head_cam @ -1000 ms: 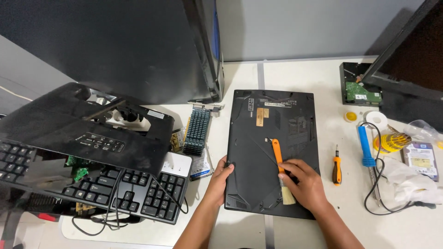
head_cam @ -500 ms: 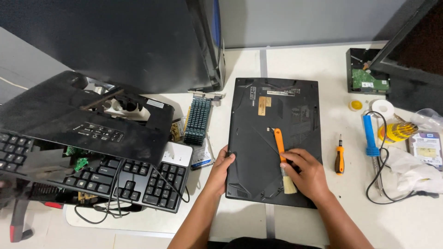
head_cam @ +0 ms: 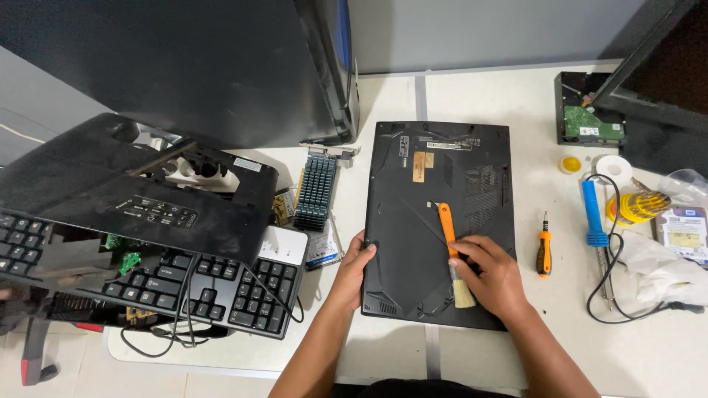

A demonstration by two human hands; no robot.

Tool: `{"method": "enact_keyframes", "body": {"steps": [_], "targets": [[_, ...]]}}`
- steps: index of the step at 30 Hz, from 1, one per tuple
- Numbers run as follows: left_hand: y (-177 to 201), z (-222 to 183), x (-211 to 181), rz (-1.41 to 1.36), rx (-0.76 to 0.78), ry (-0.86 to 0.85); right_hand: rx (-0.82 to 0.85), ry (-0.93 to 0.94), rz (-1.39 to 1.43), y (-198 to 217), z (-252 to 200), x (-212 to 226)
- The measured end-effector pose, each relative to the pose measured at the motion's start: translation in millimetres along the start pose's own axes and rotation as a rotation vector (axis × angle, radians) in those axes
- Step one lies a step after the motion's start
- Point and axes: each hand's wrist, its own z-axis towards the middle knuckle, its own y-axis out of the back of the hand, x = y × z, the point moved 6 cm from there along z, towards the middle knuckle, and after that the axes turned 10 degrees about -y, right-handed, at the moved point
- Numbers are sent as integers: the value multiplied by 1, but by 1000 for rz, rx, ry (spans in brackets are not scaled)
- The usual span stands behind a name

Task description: Disassembling the bottom casing of a laptop by removing multiple screws with a screwdriver and prying the panel open with a plastic tool.

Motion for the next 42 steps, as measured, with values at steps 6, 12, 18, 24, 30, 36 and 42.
{"method": "enact_keyframes", "body": {"steps": [6, 12, 18, 24, 30, 36, 42], "targets": [[2, -1, 4, -5, 1, -5, -7, 10, 6, 0, -1, 2], [2, -2, 5, -1, 9, -30, -14, 18, 10, 0, -1, 2], [-6, -9, 6, 298, 40, -245, 1, 5, -25, 4, -2, -7], [-76, -37, -51, 1097, 236, -650, 0, 6, -69, 8, -1, -13], [-102, -40, -43, 1082, 401, -645, -89, 105, -54, 11, -3, -8], [-101, -15, 9, 116, 303, -202, -112, 537, -204, -1, -31, 61], [-142, -24, -28, -402, 481, 92, -480, -684, -916, -25, 34, 80]]}}
